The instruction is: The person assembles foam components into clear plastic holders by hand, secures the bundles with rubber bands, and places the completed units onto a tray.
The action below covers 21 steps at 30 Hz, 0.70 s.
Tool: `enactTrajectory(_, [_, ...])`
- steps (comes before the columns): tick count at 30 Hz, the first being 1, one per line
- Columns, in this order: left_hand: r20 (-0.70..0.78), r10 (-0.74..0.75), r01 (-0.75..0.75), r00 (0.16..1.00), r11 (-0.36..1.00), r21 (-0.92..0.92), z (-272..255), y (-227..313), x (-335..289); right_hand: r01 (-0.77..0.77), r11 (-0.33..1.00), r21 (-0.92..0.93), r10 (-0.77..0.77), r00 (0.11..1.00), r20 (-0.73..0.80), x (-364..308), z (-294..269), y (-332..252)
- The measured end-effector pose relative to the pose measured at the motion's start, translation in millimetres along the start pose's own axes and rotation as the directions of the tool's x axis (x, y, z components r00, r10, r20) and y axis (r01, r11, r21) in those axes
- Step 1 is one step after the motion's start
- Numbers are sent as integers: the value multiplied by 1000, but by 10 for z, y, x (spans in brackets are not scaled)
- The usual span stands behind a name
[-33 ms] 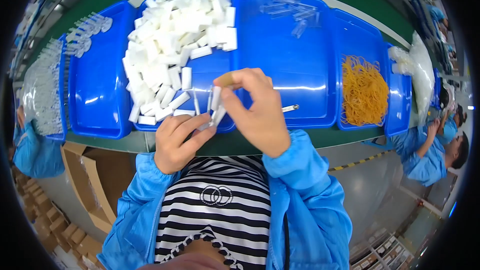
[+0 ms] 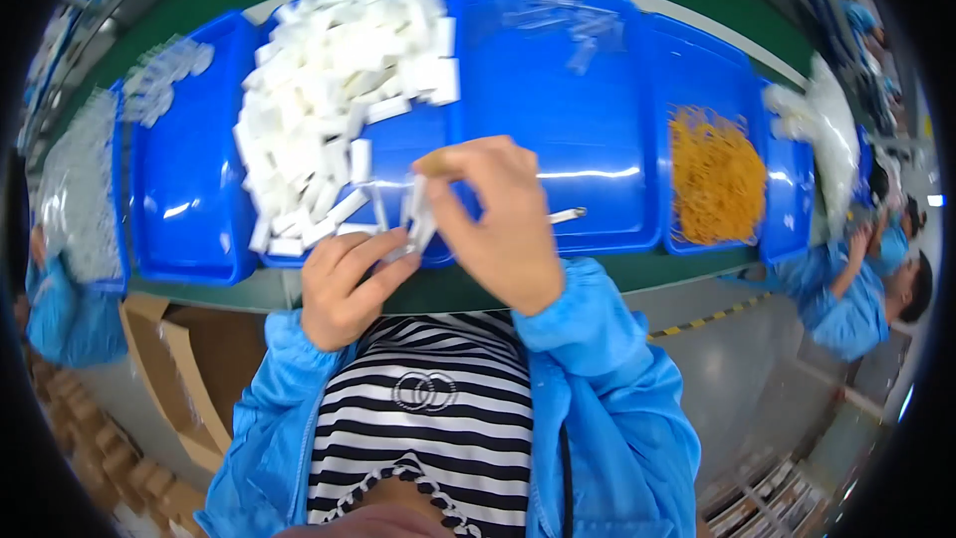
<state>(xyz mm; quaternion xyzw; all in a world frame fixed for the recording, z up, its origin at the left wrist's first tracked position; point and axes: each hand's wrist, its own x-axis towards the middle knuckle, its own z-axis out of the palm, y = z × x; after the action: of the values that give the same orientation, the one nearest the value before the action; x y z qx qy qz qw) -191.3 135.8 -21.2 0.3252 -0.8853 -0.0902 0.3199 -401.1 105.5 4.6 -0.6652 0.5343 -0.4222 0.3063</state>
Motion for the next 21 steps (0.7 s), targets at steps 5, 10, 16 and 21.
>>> enactTrajectory(5, [23, -37, 36, 999, 999, 37, 132, 14, 0, 33, 986, 164, -47, 996, 79, 109, -97, 115])
enactTrajectory(10, [54, -55, 56, 997, 998, -25, 116, 93, -8, -157, 922, 354, 78, 971, 228, 97, -87, 94])
enactTrajectory(16, [31, -44, 46, 999, 997, -66, 134, 94, 98, -38, 938, 345, -20, 987, 162, 46, -121, 199])
enactTrajectory(21, [20, -78, 80, 997, 992, -93, 134, 123, 135, -109, 879, 465, 48, 989, 140, 54, -120, 232])
